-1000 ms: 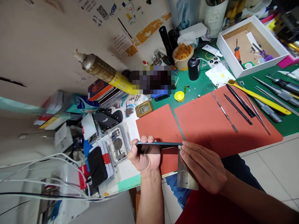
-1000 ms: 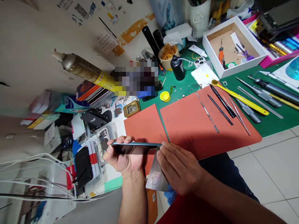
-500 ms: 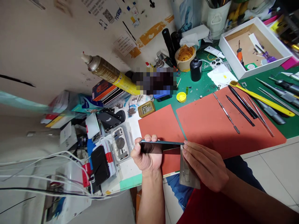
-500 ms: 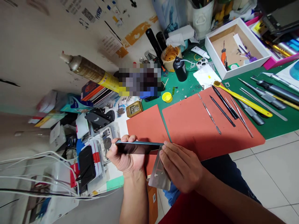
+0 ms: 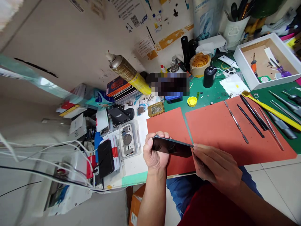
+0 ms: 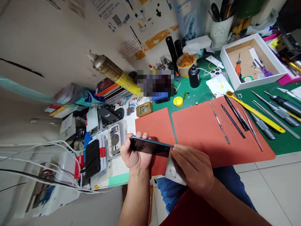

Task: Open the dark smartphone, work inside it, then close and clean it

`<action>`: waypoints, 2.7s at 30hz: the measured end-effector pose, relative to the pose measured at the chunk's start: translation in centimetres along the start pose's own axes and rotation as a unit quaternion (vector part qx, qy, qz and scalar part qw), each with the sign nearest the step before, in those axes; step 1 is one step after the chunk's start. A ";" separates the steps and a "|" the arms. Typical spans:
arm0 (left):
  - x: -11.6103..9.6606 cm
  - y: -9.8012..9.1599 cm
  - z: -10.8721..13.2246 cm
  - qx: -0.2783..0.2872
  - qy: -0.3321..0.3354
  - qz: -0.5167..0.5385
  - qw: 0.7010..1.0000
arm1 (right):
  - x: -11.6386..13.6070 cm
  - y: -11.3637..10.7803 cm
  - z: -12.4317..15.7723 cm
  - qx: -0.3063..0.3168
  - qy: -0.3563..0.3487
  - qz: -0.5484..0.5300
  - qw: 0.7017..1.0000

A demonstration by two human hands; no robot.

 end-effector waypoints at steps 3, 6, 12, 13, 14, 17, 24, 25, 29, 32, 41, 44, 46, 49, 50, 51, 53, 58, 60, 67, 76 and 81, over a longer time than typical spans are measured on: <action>0.0 0.1 0.0 -0.001 0.001 0.002 1.000 | 0.1 0.0 0.4 0.004 -0.005 0.007 1.000; 0.0 0.1 -0.1 -0.004 0.003 0.004 1.000 | 0.3 -0.3 0.4 0.006 0.000 -0.001 1.000; -0.1 0.1 -0.2 -0.004 0.003 0.002 1.000 | 1.2 0.0 -0.4 -0.016 0.014 -0.018 1.000; -0.1 0.1 -0.1 -0.003 0.004 0.000 1.000 | 1.4 0.3 -0.6 -0.010 0.009 -0.022 1.000; -0.1 0.1 -0.1 -0.003 0.004 -0.001 1.000 | 1.5 0.7 -0.8 -0.002 0.000 -0.026 1.000; -0.1 0.1 -0.1 0.001 0.006 -0.007 1.000 | 1.7 1.4 -1.1 0.013 -0.024 -0.032 0.999; -0.1 0.0 -0.1 0.005 0.011 -0.014 1.000 | 1.3 1.7 -0.9 0.016 -0.032 -0.042 0.998; -0.1 0.0 -0.1 0.005 0.012 -0.014 1.000 | 1.3 1.7 -0.8 0.014 -0.032 -0.043 0.998; -0.2 0.2 -0.1 0.004 0.014 -0.017 1.000 | 1.3 1.9 -0.8 0.009 -0.032 -0.044 0.998; -0.3 0.4 0.0 0.003 0.015 -0.022 1.000 | 1.3 2.0 -0.8 0.006 -0.033 -0.042 0.999; -0.3 0.8 0.2 -0.006 0.003 -0.026 1.000 | 1.3 2.1 -0.6 0.018 -0.056 -0.027 0.998; -0.2 0.9 0.2 -0.011 0.001 -0.023 1.000 | 1.2 2.1 -0.7 0.010 -0.060 -0.016 0.998; -0.1 1.0 0.2 -0.012 0.002 -0.021 1.000 | 1.3 2.0 -0.8 0.002 -0.058 -0.002 0.998; 0.1 1.4 0.2 -0.007 0.000 -0.019 1.000 | 1.3 1.7 -1.2 -0.022 -0.041 0.026 0.999; 0.1 1.6 0.2 -0.004 -0.001 -0.018 1.000 | 1.3 1.5 -1.3 -0.033 -0.036 0.034 0.998; 0.1 1.8 0.2 -0.002 0.000 -0.018 1.000 | 1.3 1.3 -1.3 -0.041 -0.030 0.039 0.998; 0.1 2.2 0.2 0.005 -0.002 -0.014 1.000 | 1.0 1.1 -1.4 -0.027 -0.019 0.039 0.999; 0.1 3.8 0.0 0.049 -0.016 0.014 0.999 | -0.8 1.2 -0.6 -0.010 0.040 -0.028 0.999; 0.1 4.2 0.0 0.067 -0.022 0.030 0.997 | -1.5 1.2 -0.1 -0.033 0.051 -0.053 0.997; 0.5 4.4 -0.3 0.054 -0.045 0.063 0.996 | -0.9 0.3 0.1 -0.071 0.000 -0.059 0.996; 0.1 4.1 -0.3 0.014 -0.068 0.093 0.993 | 2.6 3.3 -0.9 0.031 0.110 -0.220 0.969; 0.0 4.5 -0.1 -0.011 -0.093 0.112 0.989 | 2.4 4.4 -1.3 0.019 0.113 -0.213 0.970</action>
Point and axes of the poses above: each hand's wrist, its own z-axis away from the middle knuckle, its own y-axis out of the palm, x = y × z, the point moved 6 cm from there along -z, towards the middle knuckle, and after that the axes turned 4 degrees about x, right-handed, at the moved point
